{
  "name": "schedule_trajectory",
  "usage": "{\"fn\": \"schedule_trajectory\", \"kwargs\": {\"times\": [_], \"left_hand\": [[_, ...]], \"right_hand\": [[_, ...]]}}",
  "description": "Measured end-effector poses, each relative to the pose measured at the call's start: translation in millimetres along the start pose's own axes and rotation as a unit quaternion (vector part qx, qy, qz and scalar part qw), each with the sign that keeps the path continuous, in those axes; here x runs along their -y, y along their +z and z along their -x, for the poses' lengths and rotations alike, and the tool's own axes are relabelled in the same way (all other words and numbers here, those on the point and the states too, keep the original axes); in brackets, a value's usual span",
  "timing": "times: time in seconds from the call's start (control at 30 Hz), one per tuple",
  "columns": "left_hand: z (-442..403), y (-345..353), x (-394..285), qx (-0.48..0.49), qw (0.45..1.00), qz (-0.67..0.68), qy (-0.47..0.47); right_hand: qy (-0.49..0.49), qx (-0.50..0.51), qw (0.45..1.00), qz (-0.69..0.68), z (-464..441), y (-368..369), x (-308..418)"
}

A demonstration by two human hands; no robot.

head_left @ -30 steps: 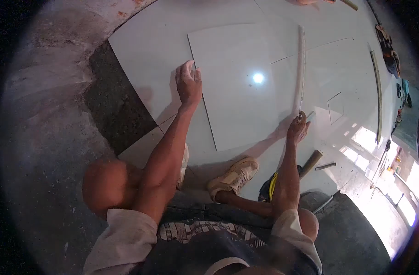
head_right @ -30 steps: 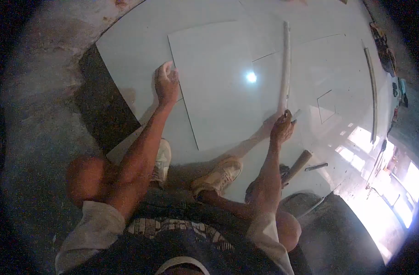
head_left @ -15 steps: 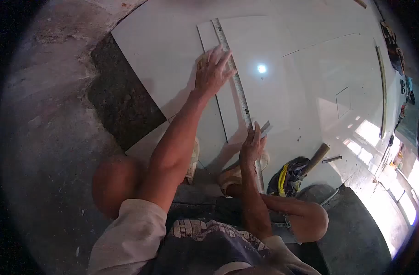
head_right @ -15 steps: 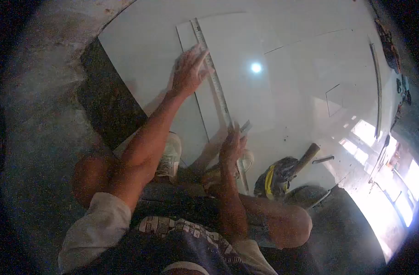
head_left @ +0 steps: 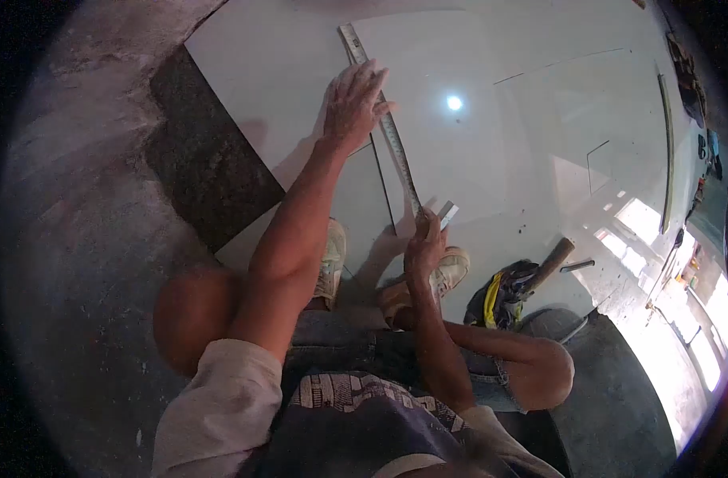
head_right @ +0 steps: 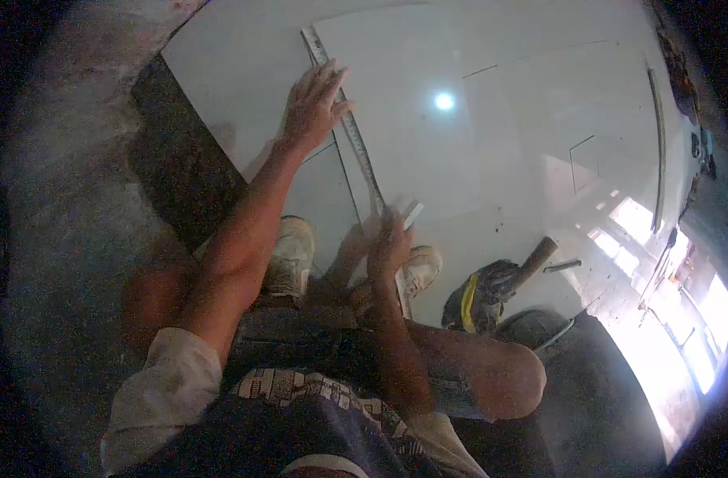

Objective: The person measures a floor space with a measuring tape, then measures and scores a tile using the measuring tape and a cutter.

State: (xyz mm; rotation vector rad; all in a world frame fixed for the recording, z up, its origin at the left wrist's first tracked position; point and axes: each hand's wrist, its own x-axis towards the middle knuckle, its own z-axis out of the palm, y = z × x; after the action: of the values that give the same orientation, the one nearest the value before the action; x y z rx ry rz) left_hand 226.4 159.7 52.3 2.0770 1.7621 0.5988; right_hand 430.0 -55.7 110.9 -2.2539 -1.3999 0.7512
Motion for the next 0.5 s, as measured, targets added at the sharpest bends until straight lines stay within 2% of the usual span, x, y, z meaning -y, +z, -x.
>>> {"fn": "schedule_trajectory", "kwargs": {"times": [0.07, 0.1, 0.23, 0.33, 0.43, 0.5], "left_hand": [[1.4, 5.5, 8.6, -0.029, 0.999, 0.03, 0.007], [-0.2, 4.2, 12.3, -0.018, 0.999, -0.045, 0.002], [-5.2, -0.5, 30.1, -0.046, 0.996, -0.074, 0.016], [-13.6, -1.5, 27.3, -0.026, 0.993, -0.116, -0.005], [-12.8, -6.7, 20.4, -0.036, 0.992, -0.124, -0.012], [-13.4, -3.5, 24.4, -0.035, 0.995, -0.098, -0.004]], "right_hand": [[0.009, 0.007, 1.0, -0.024, 3.9, 0.4, 10.1], [0.013, 0.012, 0.999, -0.036, 6.3, 1.6, 14.5], [0.043, 0.047, 0.993, -0.101, 10.3, 2.5, 27.5], [0.032, 0.035, 0.998, -0.045, 6.4, 4.3, 25.4], [0.06, 0.042, 0.993, -0.091, 5.5, 5.5, 24.5], [0.043, 0.031, 0.997, -0.049, 6.6, 8.5, 18.2]]}}
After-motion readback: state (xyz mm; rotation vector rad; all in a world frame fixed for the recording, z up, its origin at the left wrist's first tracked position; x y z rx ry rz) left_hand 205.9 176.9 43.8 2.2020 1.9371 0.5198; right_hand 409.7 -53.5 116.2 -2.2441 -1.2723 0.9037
